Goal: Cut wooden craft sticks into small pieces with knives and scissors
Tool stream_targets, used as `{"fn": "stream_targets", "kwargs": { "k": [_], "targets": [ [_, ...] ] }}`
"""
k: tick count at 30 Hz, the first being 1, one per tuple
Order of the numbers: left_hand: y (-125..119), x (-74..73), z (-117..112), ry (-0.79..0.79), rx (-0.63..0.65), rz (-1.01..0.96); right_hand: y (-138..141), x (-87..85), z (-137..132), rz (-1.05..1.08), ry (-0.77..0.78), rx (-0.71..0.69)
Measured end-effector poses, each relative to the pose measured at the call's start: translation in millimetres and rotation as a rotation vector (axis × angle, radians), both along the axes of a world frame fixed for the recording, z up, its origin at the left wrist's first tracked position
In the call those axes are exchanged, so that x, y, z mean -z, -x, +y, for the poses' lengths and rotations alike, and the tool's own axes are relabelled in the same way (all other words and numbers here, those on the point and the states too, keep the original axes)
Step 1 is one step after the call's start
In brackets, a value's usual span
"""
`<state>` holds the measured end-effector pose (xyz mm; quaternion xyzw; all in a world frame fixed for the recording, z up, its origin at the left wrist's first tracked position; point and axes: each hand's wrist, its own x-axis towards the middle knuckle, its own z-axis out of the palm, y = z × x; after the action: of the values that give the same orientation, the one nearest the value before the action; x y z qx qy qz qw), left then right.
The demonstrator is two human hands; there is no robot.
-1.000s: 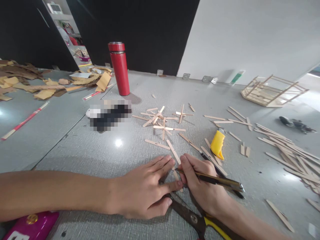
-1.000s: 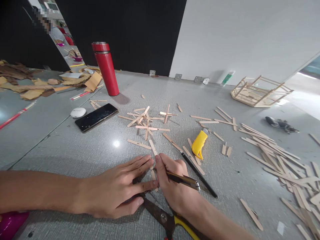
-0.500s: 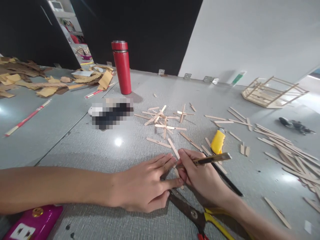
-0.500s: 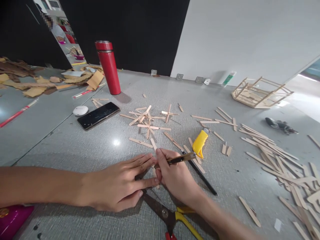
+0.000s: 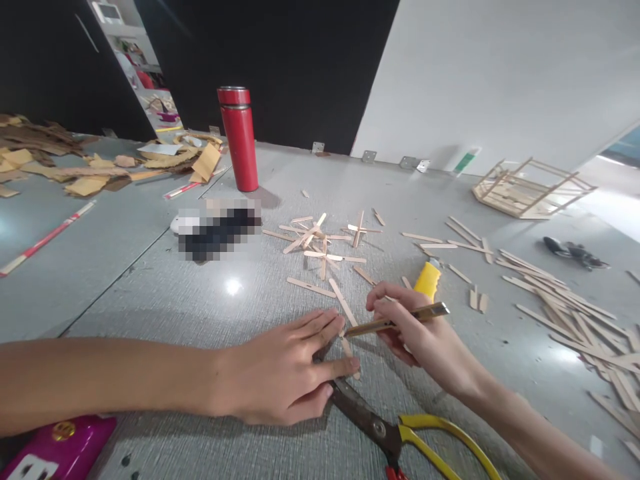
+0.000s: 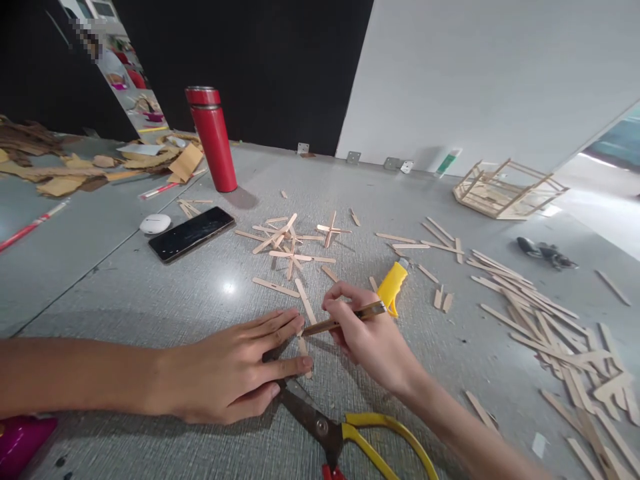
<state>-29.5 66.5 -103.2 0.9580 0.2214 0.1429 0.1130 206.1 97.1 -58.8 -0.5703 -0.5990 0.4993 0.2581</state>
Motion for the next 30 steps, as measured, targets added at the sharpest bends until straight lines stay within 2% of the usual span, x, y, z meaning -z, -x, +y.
{"fn": "stream_targets", "kwargs": {
  "k": [4, 6, 11, 14, 17, 23, 30],
  "targets": [
    [0.6, -1.6, -0.3, 0.004, 0.003, 0.009, -8.4, -5.5, 11.8, -0.073, 0.061, 0.039],
    [0.6, -1.6, -0.1, 0.007, -0.001, 0.021, -16.3, -5.5, 18.7, -0.091, 0.118, 0.016],
    [0.5, -1.9, 0.3, 0.003, -0.002, 0.030, -43.8, -15.2, 34.8, 0.033, 0.210, -0.047],
    [0.5, -3.0, 0.2, 0.010, -0.002, 0.034, -53.0, -23.7, 39.6, -0.078, 0.169, -0.126],
    [0.5, -4.4, 0.3, 0.017, -0.003, 0.040, -55.5, -22.6, 43.3, -0.177, 0.129, -0.206],
    [0.8, -5.5, 0.8, 0.032, 0.007, 0.035, -61.9, -8.7, 51.5, -0.177, 0.103, -0.336],
    [0.3, -4.6, 1.5, 0.018, 0.009, 0.024, -65.5, -17.7, 48.6, -0.262, 0.000, -0.460]
  ]
}}
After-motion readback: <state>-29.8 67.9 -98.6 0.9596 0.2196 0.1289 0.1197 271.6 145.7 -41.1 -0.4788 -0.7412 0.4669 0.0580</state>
